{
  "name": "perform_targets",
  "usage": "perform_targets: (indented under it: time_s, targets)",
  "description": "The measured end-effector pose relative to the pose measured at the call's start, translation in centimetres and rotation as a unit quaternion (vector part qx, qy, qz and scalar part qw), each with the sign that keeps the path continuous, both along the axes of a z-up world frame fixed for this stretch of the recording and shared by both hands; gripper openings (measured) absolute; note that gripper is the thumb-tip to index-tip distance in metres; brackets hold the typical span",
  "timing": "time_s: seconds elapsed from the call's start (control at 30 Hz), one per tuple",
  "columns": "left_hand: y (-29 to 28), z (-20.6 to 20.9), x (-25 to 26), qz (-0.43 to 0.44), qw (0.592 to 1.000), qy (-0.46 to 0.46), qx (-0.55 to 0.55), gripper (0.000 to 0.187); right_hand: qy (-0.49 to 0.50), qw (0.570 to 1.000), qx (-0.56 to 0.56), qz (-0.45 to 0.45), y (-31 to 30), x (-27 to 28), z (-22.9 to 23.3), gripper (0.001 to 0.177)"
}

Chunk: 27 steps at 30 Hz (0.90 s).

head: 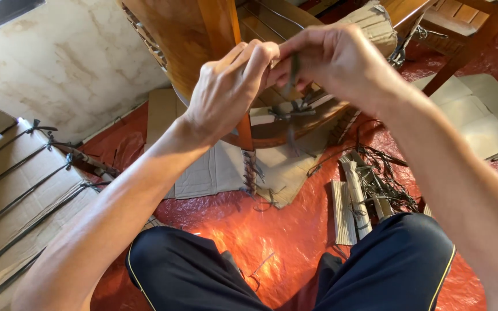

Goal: The recorder is wrapping the legs and frame of a wooden chair with cardboard and wire ties.

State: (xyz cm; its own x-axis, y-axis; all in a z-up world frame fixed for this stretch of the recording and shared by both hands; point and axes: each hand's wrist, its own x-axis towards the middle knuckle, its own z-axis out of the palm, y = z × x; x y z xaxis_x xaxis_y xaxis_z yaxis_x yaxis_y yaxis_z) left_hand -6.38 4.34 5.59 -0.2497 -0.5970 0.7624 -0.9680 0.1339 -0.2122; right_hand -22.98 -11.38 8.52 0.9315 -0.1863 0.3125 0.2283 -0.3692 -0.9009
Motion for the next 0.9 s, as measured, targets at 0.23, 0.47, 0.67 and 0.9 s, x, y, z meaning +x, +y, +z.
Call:
perform_targets:
  time_s: [0.23,0.47,0.67,0.9]
  targets:
    - [-0.5,-1.5,1.5,-0.087,0.996,0.015,-0.014,0.027,0.100,0.975,-0.152,-0.126,-1.6,3.9,2.2,0.023]
    - [-1.5,-1.2,1.7,-0.108,0.993,-0.032,-0.030,0.025,0.177,0.970,-0.134,-0.096,-1.7,8.5,3.2,0.030]
    - [-1.6,-1.5,0.2,-0.115,0.991,0.057,-0.025,0.032,0.175,0.984,0.001,-0.034,-6.1,13.0,-0.6,0.023]
    - [-2.4,-1.5,0.2,-0.127,0.980,0.134,0.069,0.041,0.177,0.901,-0.382,-0.104,-9.8,12.8,-2.6,0.027]
